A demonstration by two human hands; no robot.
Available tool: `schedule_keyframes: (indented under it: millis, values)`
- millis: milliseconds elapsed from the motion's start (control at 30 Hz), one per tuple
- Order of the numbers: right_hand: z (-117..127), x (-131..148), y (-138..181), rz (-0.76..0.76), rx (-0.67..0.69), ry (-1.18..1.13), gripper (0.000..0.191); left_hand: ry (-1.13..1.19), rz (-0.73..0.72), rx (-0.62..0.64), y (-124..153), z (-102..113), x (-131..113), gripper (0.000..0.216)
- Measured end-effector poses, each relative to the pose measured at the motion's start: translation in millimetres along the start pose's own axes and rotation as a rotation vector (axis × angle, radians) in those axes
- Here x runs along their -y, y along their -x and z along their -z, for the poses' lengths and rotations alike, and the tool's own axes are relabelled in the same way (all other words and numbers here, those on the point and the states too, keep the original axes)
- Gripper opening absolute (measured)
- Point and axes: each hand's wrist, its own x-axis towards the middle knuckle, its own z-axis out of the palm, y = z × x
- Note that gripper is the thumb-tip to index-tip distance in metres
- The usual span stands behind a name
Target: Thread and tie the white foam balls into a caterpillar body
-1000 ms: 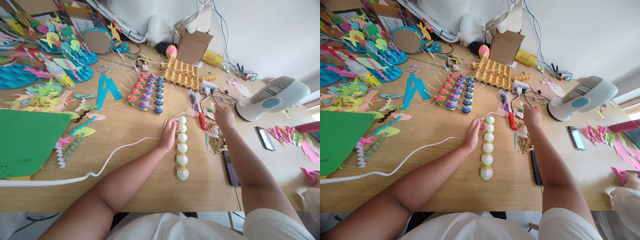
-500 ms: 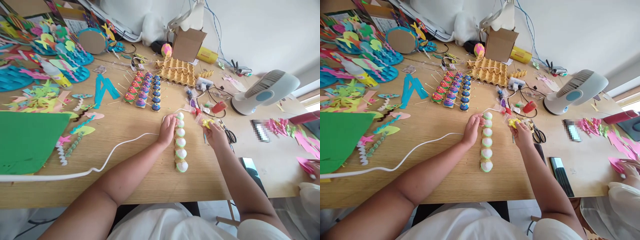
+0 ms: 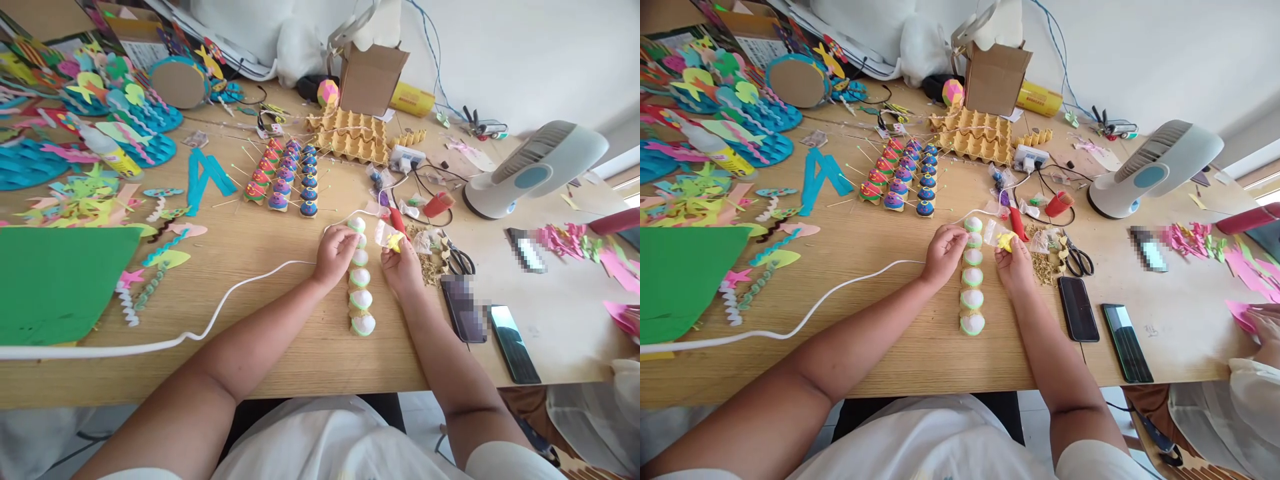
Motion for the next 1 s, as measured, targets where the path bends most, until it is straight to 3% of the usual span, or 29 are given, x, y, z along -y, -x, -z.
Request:
schedule_keyframes:
  millis: [167,300,433,567,667,833,1000]
  values:
    - [10.1,7.7,-9.7,-0.042,-0.057,-0.091,0.026,-0.015,0.076,-0.072,0.4,1.5,3.8,0.033]
    - [12.1,5.1,-2.2,-0.078,0.104,-0.02,0.027,0.041,0.152,-0.031,1.2,1.1,-0.2,0.042]
    - [11.3,-2.6,7.4,-0.102,0.289,0.028,0.038,0.023,0.105,0.004,2.4,3.5,-6.9,0.046]
    - [10.6,-7.1,8.6,-0.079,0.287,0.07,0.038,-0.091,0.019,0.088,3.8,7.5,-11.8,0.055]
    - [10.3,-9.6,6.8,-0.043,0.31,0.101,0.041,-0.176,-0.054,0.126,5.3,8.8,-13.7,0.047]
    - [12.3,-16.1,5.6,0.032,0.327,0.21,0.046,-0.169,-0.053,0.172,7.4,8.7,-12.5,0.038]
    - [10.7,-18.8,9.9,0.086,0.339,0.216,0.052,-0.188,-0.09,0.145,7.2,7.3,-5.4,0.026]
